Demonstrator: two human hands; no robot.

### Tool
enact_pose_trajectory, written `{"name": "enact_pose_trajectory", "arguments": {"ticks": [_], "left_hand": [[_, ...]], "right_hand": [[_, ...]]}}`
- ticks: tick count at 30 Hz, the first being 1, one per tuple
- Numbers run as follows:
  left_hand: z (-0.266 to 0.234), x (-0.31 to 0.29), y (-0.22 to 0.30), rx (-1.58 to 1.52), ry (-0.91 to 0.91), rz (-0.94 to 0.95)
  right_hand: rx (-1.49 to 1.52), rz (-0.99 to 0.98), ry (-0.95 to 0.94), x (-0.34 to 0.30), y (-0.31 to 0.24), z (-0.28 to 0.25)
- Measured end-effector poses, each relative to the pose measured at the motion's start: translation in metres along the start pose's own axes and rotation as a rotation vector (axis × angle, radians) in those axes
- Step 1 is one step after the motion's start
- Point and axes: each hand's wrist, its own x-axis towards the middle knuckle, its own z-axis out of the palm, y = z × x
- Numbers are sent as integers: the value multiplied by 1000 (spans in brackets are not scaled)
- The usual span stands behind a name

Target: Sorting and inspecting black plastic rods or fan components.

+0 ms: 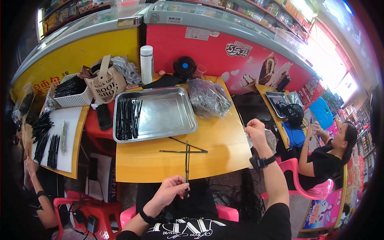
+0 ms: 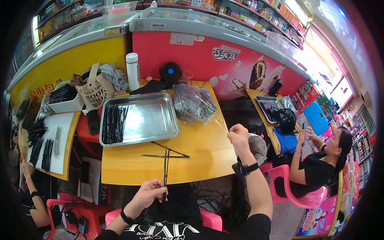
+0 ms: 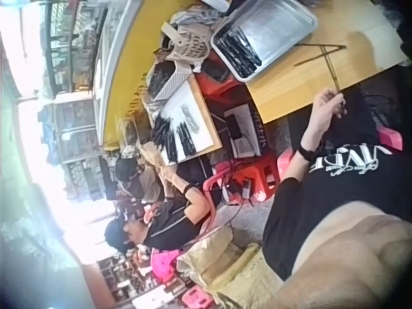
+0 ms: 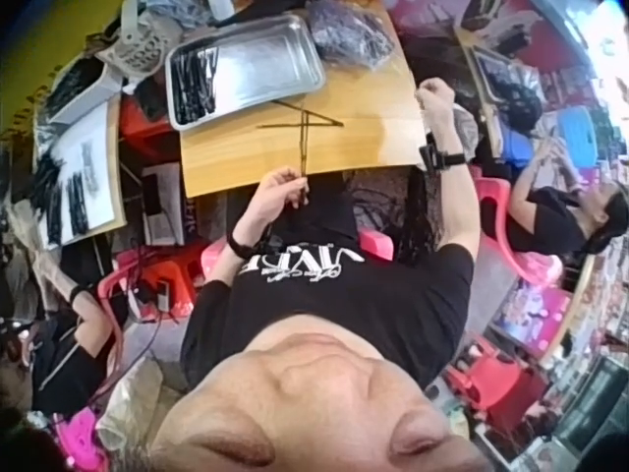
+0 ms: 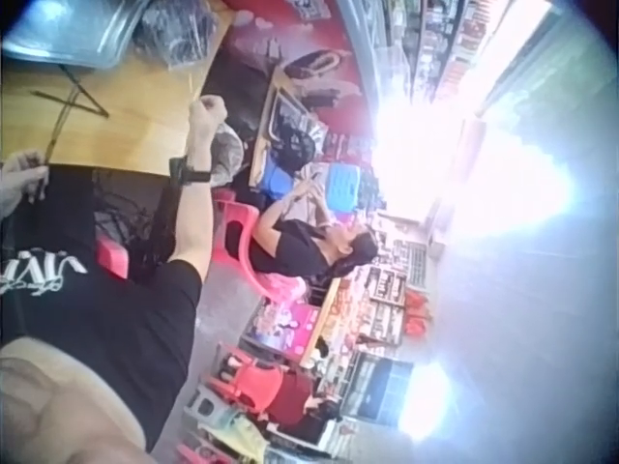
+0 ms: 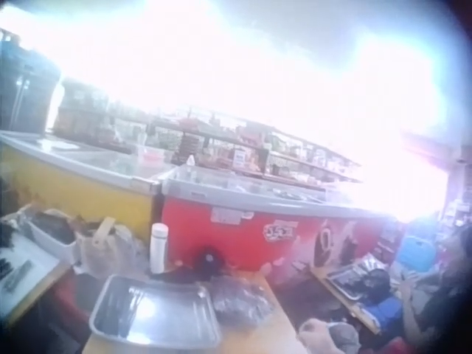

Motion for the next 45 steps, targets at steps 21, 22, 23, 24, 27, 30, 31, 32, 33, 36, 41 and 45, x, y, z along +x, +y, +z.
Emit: {"name": "enact_pose_trajectory", "arguments": {"ticks": [21,22,23,24,27,30,31,32,33,36,41,45], "left_hand": [[3,2,-2,152,43,13],[2,1,-1,146,44,31],[1,2,0,138,47,50],[3,1,4,112,49,56],[13,10,4,-12,45,94],[13,23,3,-76,35,121],[9,25,3,-75,47,123],[4,26,2,-2,15,119],[1,25,2,72,-18,113],[-1,21,0,161,-52,92],[-3,16,-8,245,-11,187],[-7,7,9,165,116,116]], "right_hand": [[163,104,57,-151,22,56],[189,155,36,-156,10,50],[215,206,11,-162,1,47],[212,211,6,-169,-7,48],[273,279,-323,-199,-10,61],[306,322,-473,-224,-11,82],[317,333,-505,-228,-7,87],[283,347,-528,-229,-6,91],[289,348,-539,-227,-10,95],[-125,74,-620,-217,-29,111],[-249,-217,-569,-208,-21,133],[-245,62,-474,-204,-14,123]]}}
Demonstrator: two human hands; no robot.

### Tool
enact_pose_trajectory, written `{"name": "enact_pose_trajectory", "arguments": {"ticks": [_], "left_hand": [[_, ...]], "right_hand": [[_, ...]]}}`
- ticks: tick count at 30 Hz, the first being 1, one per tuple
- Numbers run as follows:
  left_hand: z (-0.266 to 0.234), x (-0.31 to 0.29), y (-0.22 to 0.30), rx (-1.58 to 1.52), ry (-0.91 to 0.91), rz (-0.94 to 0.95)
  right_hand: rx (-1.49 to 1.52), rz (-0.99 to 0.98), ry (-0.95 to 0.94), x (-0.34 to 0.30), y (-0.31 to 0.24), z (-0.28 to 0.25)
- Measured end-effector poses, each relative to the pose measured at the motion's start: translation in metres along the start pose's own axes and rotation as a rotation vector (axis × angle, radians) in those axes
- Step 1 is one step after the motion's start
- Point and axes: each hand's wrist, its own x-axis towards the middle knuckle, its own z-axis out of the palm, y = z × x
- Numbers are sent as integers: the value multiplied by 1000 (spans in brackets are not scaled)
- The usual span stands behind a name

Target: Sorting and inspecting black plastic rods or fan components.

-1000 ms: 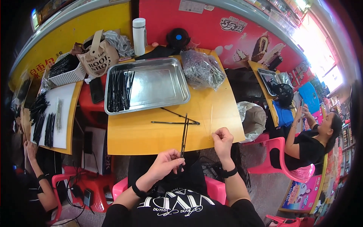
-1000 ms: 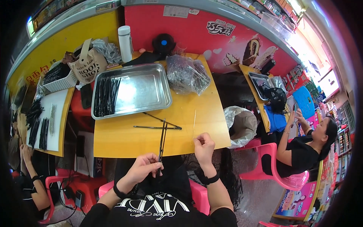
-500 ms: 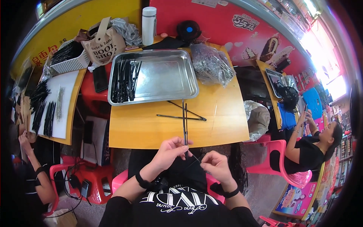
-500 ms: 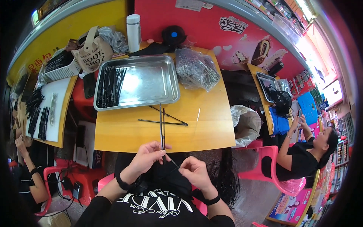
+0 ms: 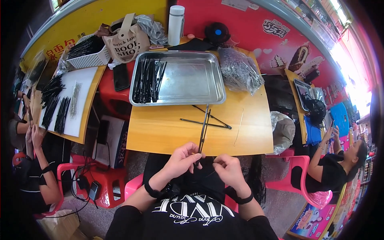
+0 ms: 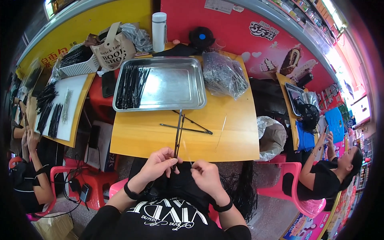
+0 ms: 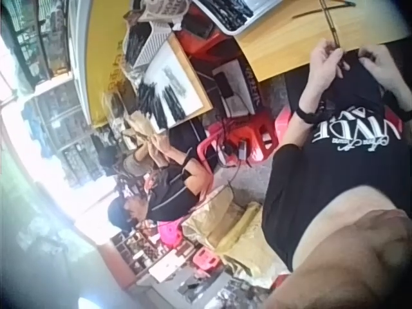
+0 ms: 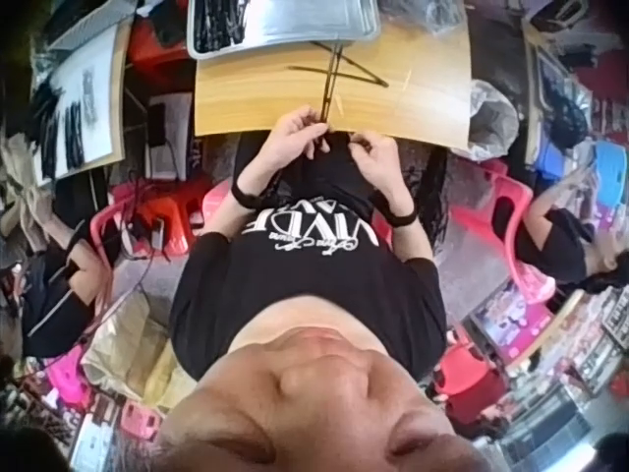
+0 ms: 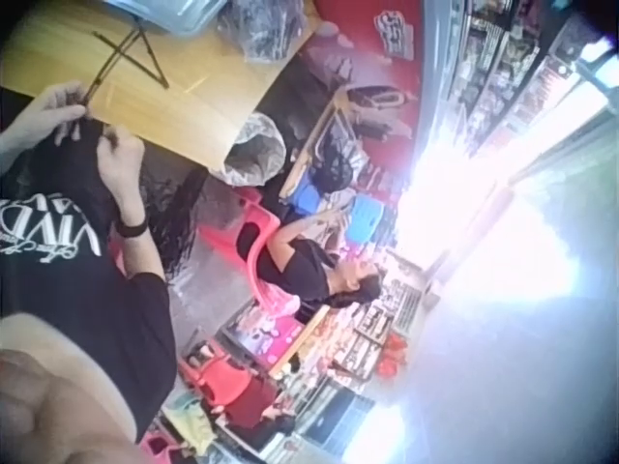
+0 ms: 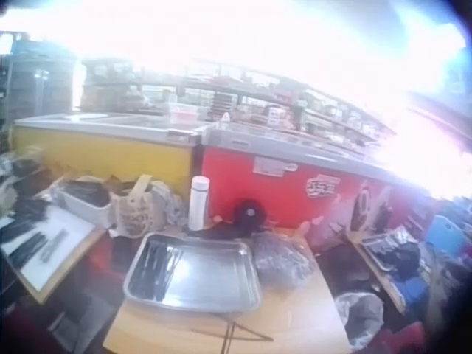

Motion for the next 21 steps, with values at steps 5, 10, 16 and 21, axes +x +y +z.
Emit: {"name": "enact_pose_trajectory", "arguments": {"ticks": [5,10,16,21], "left_hand": [[-7,-6,1,-9,-110,5],[-5,-9,-3,-54,-114,-14],[-13,-11,-5,-67,-127,-20],[-12,-9,-2,-137,-140,-10]], "right_hand": [[567,50,242,14,-4,1],[980,19,253,32,-12,22],[1205,87,88,32,-17,23],[1176,101,122,30,-12,33]]}}
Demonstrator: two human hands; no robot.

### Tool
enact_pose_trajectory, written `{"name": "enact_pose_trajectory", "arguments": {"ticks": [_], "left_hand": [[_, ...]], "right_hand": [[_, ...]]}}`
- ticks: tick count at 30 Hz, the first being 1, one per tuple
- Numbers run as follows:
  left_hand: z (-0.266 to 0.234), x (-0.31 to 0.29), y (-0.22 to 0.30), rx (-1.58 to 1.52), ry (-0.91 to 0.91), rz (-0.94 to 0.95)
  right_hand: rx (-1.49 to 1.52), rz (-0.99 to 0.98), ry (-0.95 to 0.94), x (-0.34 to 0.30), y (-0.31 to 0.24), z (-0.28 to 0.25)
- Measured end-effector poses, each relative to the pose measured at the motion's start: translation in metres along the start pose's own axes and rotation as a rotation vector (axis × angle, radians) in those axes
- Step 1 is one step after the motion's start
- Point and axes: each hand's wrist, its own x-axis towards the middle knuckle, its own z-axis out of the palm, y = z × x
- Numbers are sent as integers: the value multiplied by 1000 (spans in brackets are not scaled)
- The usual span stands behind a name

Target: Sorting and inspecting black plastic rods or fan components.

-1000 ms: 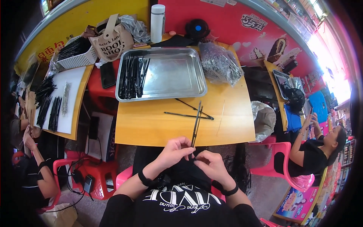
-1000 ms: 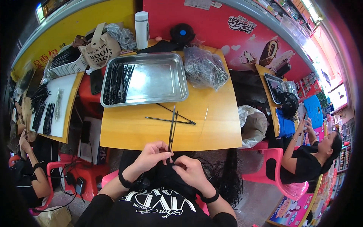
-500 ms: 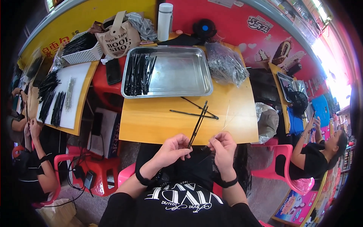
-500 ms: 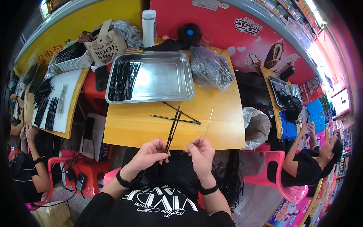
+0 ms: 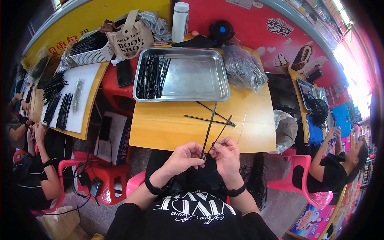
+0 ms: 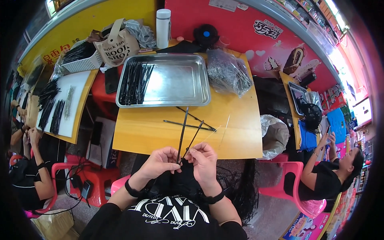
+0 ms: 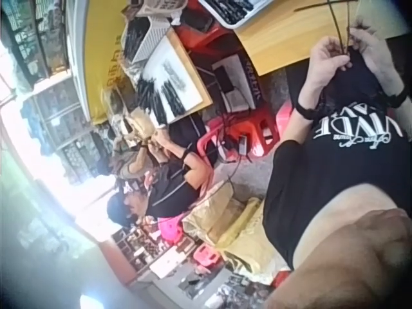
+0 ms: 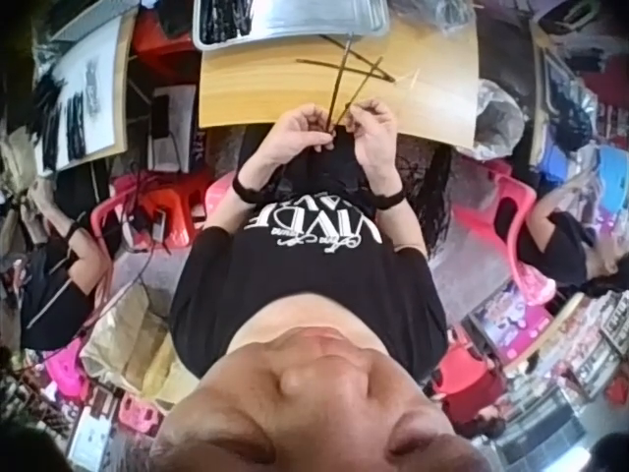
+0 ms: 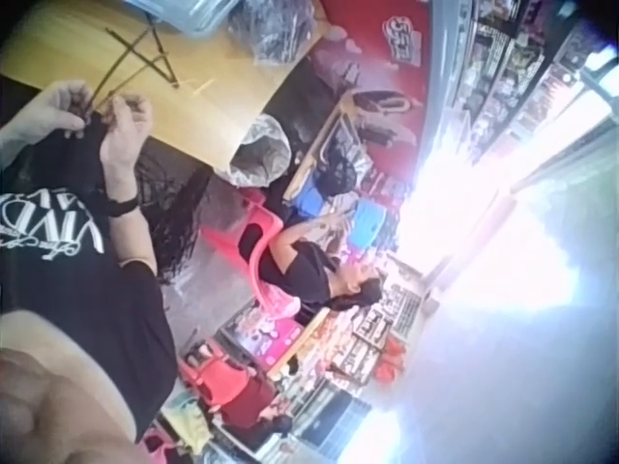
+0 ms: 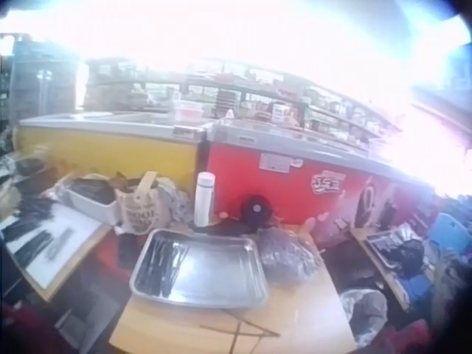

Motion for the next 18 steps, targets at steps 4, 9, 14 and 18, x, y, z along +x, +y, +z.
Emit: {"name": "enact_pose_trajectory", "arguments": {"ticks": [4,9,14,18], "left_hand": [[1,1,1,-21,-3,6],[-1,-1,0,-21,-32,20],[1,-1,3,-23,-33,15],[0,-1,0,-16,-50,20]], "right_hand": [[60,116,40,-3,8,-5],[112,159,56,-1,10,-5],[147,250,52,1,12,-9],[144,267,57,1,13,-10]]}}
